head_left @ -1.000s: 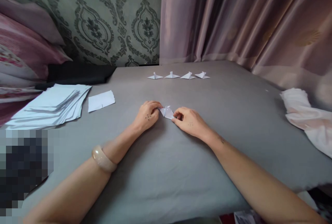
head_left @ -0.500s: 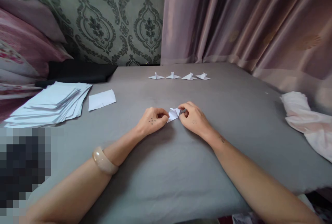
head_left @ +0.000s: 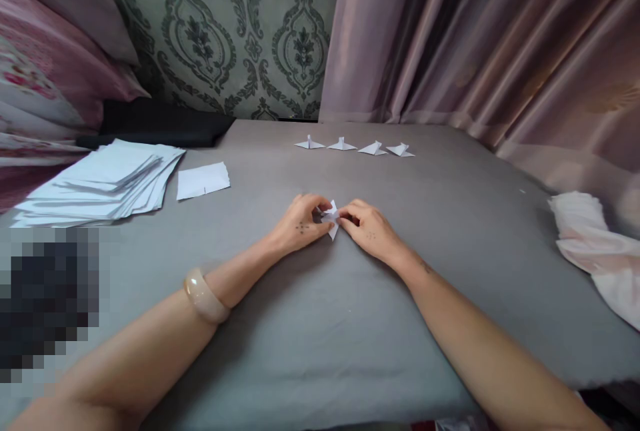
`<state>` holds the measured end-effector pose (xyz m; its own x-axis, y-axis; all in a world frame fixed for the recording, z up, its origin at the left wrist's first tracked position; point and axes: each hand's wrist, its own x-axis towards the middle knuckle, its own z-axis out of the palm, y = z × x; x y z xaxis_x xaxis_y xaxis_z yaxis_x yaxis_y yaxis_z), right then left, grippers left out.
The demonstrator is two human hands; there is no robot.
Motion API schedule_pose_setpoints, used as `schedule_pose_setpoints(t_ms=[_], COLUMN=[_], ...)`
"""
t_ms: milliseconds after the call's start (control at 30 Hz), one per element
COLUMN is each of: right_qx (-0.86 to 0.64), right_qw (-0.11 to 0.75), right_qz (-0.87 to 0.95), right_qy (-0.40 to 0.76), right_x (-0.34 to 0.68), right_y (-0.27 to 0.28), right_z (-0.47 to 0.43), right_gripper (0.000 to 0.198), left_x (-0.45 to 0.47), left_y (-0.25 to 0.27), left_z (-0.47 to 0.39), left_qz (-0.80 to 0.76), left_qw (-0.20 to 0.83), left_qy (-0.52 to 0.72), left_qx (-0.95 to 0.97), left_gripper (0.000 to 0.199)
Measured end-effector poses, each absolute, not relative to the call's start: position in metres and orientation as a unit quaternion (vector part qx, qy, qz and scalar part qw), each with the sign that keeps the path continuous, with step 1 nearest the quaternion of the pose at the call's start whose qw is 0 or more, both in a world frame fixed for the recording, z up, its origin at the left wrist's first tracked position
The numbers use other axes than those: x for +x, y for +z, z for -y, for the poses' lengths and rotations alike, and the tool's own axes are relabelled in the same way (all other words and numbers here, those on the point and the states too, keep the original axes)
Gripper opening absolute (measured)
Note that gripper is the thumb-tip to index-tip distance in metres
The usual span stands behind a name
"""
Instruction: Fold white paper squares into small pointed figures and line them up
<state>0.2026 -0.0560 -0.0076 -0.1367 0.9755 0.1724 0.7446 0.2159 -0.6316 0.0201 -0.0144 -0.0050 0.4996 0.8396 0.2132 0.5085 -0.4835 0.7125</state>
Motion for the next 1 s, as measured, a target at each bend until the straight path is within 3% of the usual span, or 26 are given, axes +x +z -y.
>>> schedule_pose_setpoints(t_ms=[1000], right_qx=[-0.629], right_qw=[0.347], right_qz=[0.667], right_qy=[0.196], right_x=[0.183], right_y=[0.005], right_z=[0.055], right_gripper=[0.012], left_x=[0.026], left_y=[-0.005], left_z=[0.014], left_qz=[-0.4], left_qw=[0.227], left_qy=[0.26], left_qx=[0.849], left_gripper=[0.011])
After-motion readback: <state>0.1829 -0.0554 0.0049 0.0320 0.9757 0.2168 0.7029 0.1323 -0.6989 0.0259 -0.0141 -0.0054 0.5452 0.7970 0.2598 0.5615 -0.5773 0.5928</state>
